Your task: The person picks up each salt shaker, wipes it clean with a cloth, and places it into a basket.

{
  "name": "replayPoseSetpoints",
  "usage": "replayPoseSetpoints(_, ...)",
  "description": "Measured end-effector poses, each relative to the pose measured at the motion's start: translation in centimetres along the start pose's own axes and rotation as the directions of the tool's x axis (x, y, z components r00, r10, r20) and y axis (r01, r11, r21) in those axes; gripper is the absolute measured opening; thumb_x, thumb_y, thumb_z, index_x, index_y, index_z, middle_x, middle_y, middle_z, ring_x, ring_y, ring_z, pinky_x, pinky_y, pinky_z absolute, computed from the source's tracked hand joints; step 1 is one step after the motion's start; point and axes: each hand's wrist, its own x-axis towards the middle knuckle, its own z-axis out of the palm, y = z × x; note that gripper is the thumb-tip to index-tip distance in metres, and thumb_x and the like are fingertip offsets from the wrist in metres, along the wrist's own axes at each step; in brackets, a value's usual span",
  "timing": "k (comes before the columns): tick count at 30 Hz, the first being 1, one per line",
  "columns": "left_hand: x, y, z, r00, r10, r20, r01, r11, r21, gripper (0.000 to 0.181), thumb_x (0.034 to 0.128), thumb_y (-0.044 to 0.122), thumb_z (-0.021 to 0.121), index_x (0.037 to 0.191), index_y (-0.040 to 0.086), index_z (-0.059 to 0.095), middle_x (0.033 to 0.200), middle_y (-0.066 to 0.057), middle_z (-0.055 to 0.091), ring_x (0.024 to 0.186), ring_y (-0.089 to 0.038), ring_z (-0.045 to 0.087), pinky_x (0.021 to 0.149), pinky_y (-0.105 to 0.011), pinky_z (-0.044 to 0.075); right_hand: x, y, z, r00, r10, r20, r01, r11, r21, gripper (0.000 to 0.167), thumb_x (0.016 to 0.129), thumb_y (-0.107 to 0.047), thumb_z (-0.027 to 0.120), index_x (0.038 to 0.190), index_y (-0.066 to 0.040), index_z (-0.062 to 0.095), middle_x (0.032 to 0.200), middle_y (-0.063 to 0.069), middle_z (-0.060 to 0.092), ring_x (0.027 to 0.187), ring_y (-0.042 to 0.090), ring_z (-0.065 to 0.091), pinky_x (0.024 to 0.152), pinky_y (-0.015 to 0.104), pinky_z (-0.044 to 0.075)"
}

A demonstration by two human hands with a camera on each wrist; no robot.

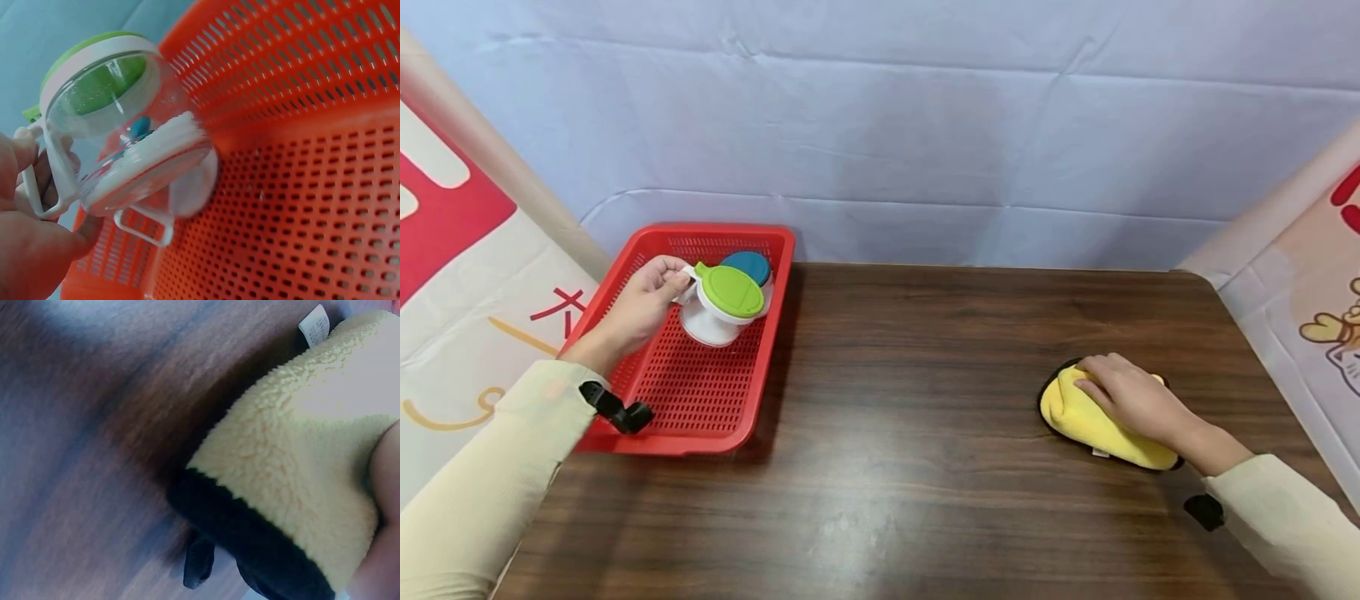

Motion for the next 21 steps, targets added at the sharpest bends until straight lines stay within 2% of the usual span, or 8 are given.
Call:
replayPoseSetpoints(8,-0.3,-0.7,-0.6,0.995,-0.028,0.092,0.018,0.994,0.11,0.007,0.1078,0.003,0.044,0.107,0.003,0.051,0.09,0.008,0.065,0.084,-0.005,0.06,0.076,-0.016,0.048,-0.1,0.0,-0.2,1.0,0.003,0.009,-0.003,1.0,0.006,0.017,0.1,-0.01,0.065,0.114,-0.001,0.064,0.104,0.01,0.067,0.095,0.029,0.06,0.077,0.048,0.05)
replayPoseSetpoints(14,-0.5,-1.1,-1.1,0.983,-0.081,0.162,0.052,0.983,0.175,0.009,0.1082,0.004,0.044,0.111,-0.003,0.048,0.098,0.007,0.064,0.091,-0.005,0.06,0.079,-0.018,0.049,-0.1,0.0,-0.2,1.0,0.001,0.015,-0.001,1.0,0.012,0.017,0.101,-0.011,0.064,0.114,-0.001,0.064,0.103,0.009,0.067,0.094,0.028,0.06,0.076,0.048,0.049)
replayPoseSetpoints(16,-0.6,-1.3,-1.3,0.977,-0.104,0.186,0.073,0.983,0.168,0.011,0.1086,0.006,0.044,0.111,-0.004,0.046,0.1,0.006,0.062,0.092,-0.006,0.06,0.08,-0.019,0.05,0.0,0.1,-0.2,1.0,0.002,0.016,-0.002,1.0,0.011,0.016,0.101,-0.011,0.064,0.114,-0.001,0.064,0.103,0.009,0.067,0.094,0.028,0.06,0.077,0.048,0.049)
replayPoseSetpoints(21,-0.7,-1.7,-1.8,0.958,-0.143,0.25,0.127,0.989,0.08,0.01,0.1087,0.006,0.043,0.112,-0.003,0.043,0.101,0.0,0.059,0.092,-0.009,0.059,0.082,-0.021,0.053,0.0,0.1,-0.3,1.0,0.007,0.014,-0.007,1.0,0.012,0.016,0.101,-0.011,0.064,0.114,-0.001,0.064,0.103,0.009,0.067,0.094,0.028,0.06,0.077,0.048,0.049)
